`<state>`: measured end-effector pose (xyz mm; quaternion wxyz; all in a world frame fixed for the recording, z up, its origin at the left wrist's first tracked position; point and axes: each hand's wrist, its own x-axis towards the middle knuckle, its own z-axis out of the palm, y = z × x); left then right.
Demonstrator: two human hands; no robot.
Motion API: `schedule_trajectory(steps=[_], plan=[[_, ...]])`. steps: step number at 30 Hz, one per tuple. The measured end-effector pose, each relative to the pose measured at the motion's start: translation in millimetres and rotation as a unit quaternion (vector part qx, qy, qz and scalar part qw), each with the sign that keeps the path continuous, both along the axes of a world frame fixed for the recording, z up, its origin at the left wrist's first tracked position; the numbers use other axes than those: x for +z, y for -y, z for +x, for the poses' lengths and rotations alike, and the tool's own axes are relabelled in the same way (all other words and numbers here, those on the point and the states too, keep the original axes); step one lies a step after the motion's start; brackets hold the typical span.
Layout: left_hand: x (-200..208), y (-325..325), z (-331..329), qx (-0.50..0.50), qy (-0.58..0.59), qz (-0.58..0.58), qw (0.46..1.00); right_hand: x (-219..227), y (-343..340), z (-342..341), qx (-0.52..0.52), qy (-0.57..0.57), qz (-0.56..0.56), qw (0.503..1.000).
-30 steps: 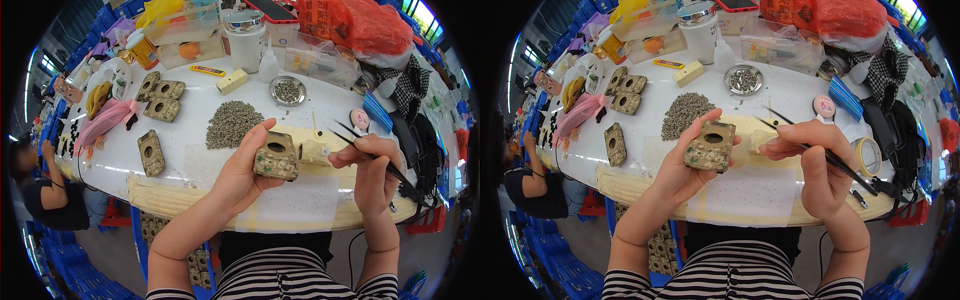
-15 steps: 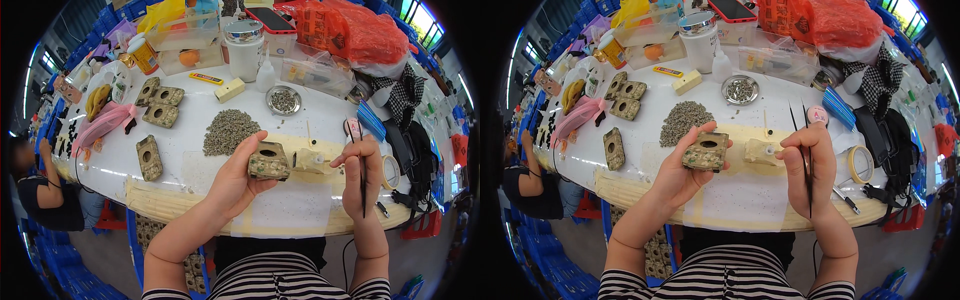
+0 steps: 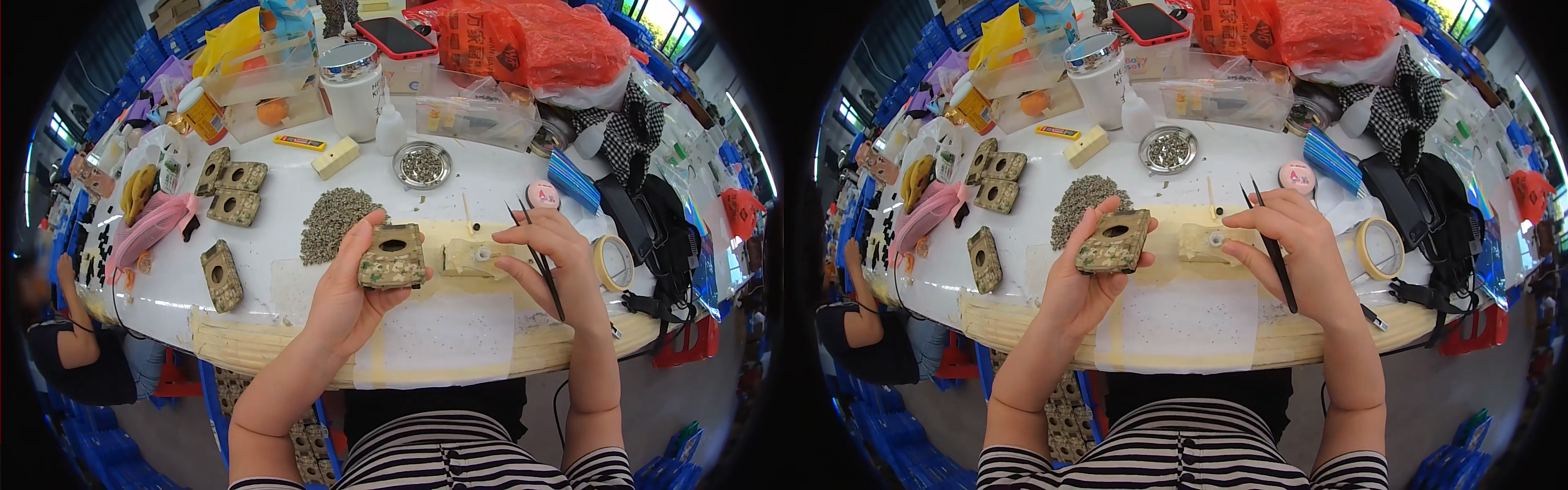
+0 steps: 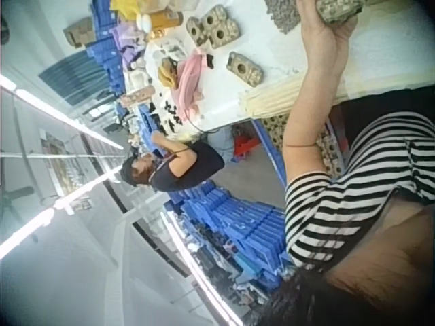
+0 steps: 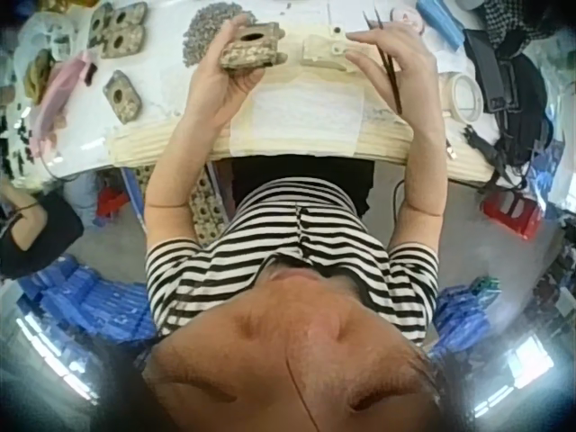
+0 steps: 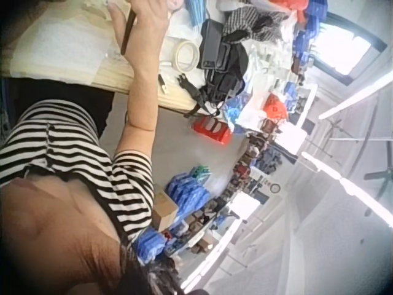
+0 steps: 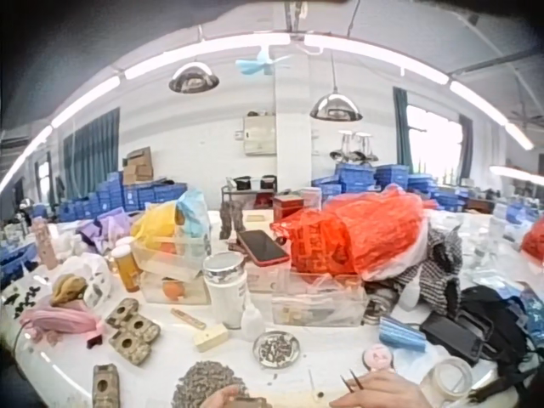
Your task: The person applies adhesive using a thin applicator to the seams of a camouflage toy tank hull while holding it by hand, then uses tweezers to pick up and place small components onto the hull.
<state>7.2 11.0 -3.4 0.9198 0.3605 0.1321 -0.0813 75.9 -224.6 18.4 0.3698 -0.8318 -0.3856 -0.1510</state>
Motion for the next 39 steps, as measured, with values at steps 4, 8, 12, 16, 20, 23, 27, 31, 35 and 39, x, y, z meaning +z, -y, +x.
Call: schedule_trajectory(steps=[4,8,12,16,20,23,27,31,35,39], plan=[[2,1,0,0.002,-0.004,0.007,1.000,-5,-1,0,0.000,0.010,-0.003,1.000],[-1,1,-1,-0.005,-0.005,0.022,1.000,-3,-3,-1,-0.003,0.021,0.004,1.000],[-1,2,-4,-0.026,-0.011,0.032,0.999,8,-2,-8,-0.029,0.034,0.044,0.998],[-3,3,-4,-0.043,-0.016,0.057,0.997,25,-10,-19,0.005,0.023,0.126,0.992],[1,7,-7,-0.059,-0.021,0.060,0.996,39,-29,-29,0.081,-0.068,0.150,0.983],[0,6,-9,-0.070,-0.015,0.059,0.996,32,-48,-25,0.118,-0.126,0.179,0.968],[-3,5,-10,-0.079,0.002,0.056,0.995,24,-56,-32,0.119,-0.301,0.246,0.914],[-1,6,-11,-0.088,0.002,0.062,0.994,22,-57,-32,0.124,-0.339,0.254,0.897],[-1,6,-12,-0.094,0.000,0.064,0.994,19,-57,-32,0.124,-0.302,0.236,0.915],[1,6,-12,-0.094,-0.005,0.070,0.993,18,-53,-29,0.137,-0.284,0.194,0.929]])
